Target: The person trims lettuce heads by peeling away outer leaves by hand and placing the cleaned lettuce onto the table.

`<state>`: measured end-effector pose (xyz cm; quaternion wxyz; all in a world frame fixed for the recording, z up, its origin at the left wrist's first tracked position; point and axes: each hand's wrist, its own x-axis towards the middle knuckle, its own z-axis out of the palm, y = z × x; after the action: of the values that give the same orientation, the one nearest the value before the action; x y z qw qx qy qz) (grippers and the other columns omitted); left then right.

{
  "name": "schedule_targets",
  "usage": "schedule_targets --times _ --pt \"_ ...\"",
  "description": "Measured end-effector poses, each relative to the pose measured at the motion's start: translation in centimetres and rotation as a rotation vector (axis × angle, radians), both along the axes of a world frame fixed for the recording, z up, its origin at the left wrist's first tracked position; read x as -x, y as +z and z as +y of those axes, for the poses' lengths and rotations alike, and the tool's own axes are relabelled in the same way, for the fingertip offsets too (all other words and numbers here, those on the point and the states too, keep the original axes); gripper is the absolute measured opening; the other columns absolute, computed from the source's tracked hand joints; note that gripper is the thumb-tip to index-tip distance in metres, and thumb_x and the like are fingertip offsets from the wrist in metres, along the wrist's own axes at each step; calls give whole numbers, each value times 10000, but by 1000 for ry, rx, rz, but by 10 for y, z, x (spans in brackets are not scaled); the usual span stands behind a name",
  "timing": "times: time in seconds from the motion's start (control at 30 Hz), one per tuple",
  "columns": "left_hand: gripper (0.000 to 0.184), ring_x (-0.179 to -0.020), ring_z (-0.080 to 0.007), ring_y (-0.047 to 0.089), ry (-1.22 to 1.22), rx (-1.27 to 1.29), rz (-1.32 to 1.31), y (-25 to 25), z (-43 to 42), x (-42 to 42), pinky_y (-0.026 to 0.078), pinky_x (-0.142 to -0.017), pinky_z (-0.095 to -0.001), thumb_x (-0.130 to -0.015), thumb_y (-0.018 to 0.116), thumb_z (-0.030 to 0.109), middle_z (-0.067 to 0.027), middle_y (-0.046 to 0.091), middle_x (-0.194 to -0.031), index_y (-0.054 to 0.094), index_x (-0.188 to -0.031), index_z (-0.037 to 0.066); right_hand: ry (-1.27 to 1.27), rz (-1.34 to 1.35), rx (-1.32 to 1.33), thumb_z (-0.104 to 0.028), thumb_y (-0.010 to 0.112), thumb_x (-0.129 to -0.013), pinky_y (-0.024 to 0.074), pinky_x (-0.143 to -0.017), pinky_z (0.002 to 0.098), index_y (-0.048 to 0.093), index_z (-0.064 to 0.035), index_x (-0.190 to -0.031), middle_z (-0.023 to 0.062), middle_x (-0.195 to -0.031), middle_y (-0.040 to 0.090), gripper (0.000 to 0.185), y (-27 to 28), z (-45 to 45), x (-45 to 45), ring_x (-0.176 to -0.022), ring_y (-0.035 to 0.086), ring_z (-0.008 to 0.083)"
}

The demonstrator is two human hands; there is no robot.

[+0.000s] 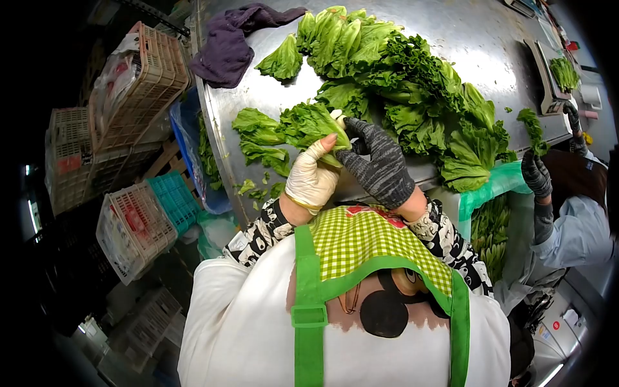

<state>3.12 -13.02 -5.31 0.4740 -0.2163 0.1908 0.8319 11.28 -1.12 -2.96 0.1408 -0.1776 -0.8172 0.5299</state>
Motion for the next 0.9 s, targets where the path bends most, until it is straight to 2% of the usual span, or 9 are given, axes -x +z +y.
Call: schedule_targets --times 0.17,0.27,0.4,0.47,0.6,0.63,0.77,0.87,0.9 --pt "490 -1128 -241 530 5 -121 58 5 -3 -3 397 -1002 -374 -810 701 80 -140 567 -1231 502 -1250 -3 -5 1 139 -45 605 -839 497 -668 339 636 17 -1026 153 -943 625 200 -3 4 -4 -757 622 260" --pt "511 -1137 -234 521 -43 -101 18 3 -3 -3 404 -987 -358 -801 706 68 -147 550 -1258 488 -1255 -15 150 21 31 -107 568 -896 495 -602 278 638 26 -968 100 -814 652 167 -14 12 -10 -655 614 155" --pt "413 -1053 -233 568 18 57 -10 -12 -2 -4 439 -953 -317 -814 679 15 -126 598 -1150 520 -1193 -19 214 16 -80 -157 525 -932 486 -545 252 636 25 -927 82 -752 656 213 -20 10 -13 -580 598 109" --pt "279 -970 -199 594 43 109 13 -9 -2 -7 471 -895 -304 -842 653 21 -96 625 -1063 574 -1108 -9 159 -1 -62 -170 516 -937 480 -525 245 641 21 -931 80 -748 654 228 -27 7 -14 -560 589 104" --pt "193 -923 -193 614 167 71 -25 -3 3 -4 504 -877 -332 -867 619 14 -103 636 -1008 594 -1057 -17 -40 -91 473 -190 533 -930 459 -490 227 654 6 -946 68 -724 646 231 -29 11 -8 -521 563 96" --pt "209 -967 -221 610 143 37 35 -8 2 0 512 -897 -367 -873 605 10 -133 626 -1029 573 -1076 -30 -252 -179 908 -193 564 -914 450 -491 219 660 -5 -957 58 -716 641 216 -29 15 -7 -520 552 89" --pt "300 -1059 -294 591 152 -72 -114 -7 -5 10 495 -931 -436 -853 610 -3 -163 618 -1097 547 -1146 -18 -115 -451 614 -182 622 -885 482 -558 237 658 0 -980 82 -772 659 208 -32 19 -9 -589 590 112" --pt "271 -1030 -266 597 123 -20 -71 -6 -3 6 498 -915 -398 -878 607 34 -163 614 -1096 548 -1131 -42 -17 -220 76 -160 647 -866 509 -641 259 653 -2 -1018 97 -847 673 220 -35 5 -12 -694 625 129" --pt "277 -1029 -265 597 116 -8 -47 -8 -2 5 494 -918 -403 -878 611 40 -162 615 -1097 548 -1136 -39 -32 -146 52 -147 668 -846 515 -706 271 634 -4 -1071 103 -912 676 269 -30 3 -11 -785 634 132"
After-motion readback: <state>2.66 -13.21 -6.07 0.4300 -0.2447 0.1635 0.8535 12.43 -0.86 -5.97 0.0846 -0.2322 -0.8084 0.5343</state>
